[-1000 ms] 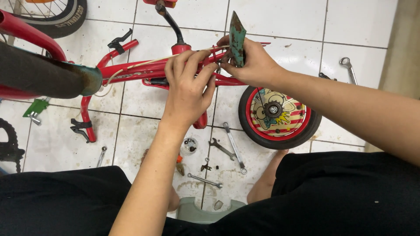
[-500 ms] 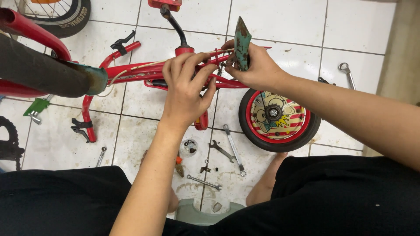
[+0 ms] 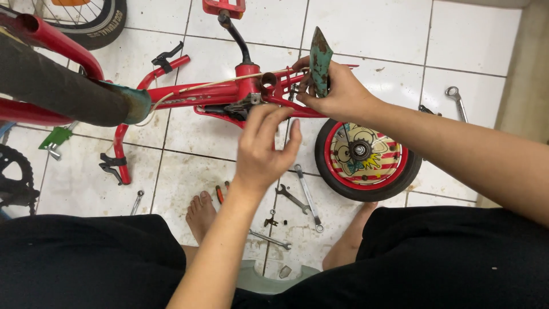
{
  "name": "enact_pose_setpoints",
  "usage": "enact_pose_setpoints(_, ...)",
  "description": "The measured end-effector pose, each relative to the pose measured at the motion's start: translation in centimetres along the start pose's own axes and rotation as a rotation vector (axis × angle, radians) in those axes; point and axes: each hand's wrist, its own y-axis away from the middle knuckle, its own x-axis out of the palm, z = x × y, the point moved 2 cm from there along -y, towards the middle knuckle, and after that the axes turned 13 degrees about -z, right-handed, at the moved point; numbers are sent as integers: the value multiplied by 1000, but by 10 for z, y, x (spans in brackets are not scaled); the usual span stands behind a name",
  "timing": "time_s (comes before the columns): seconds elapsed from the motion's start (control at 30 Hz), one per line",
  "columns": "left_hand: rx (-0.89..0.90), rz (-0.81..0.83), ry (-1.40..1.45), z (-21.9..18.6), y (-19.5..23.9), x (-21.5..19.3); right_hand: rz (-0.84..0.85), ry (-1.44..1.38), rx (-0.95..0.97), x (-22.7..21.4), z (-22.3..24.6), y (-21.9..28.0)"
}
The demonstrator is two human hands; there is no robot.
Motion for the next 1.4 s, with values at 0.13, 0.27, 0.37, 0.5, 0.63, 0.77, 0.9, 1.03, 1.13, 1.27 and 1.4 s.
enact_pose_setpoints(0.13,-315,1,52,-6,17,17,-49,-83,-24,-1,-2,3)
enact_pose_setpoints(0.27,-277,-3,-80,-8,16,22,-22,-98,-30,-1,14,2)
enact_pose_setpoints(0.37,-259,-48,-146,-4,19,22,-18,-124,-23,-1,27,2)
enact_pose_setpoints(0.5,-519,-60,-12,-1,28,27,-7,-121,-31,-6,31,-2)
enact_pose_setpoints(0.63,-658,-65,49,-6,21,31,38,-112,-2,-9,40,-1)
enact_pose_setpoints(0.77,-928,-61,195,-5,17,34,113,-83,55,-15,44,-8)
enact_pose_setpoints(0.9,-1073,-70,370,11,27,52,160,-27,96,-28,46,-15)
enact_pose_setpoints(1.03,-1204,-120,476,13,37,61,161,-10,119,-31,35,-16)
enact_pose_setpoints(1.13,-1231,-182,558,9,40,63,98,-10,113,-29,23,-16)
enact_pose_setpoints(1.27,-15,-475,-5,-7,51,29,69,-55,141,-12,15,-11)
enact_pose_setpoints(1.4,484,-668,-181,0,-19,-26,75,-70,151,-3,15,-22)
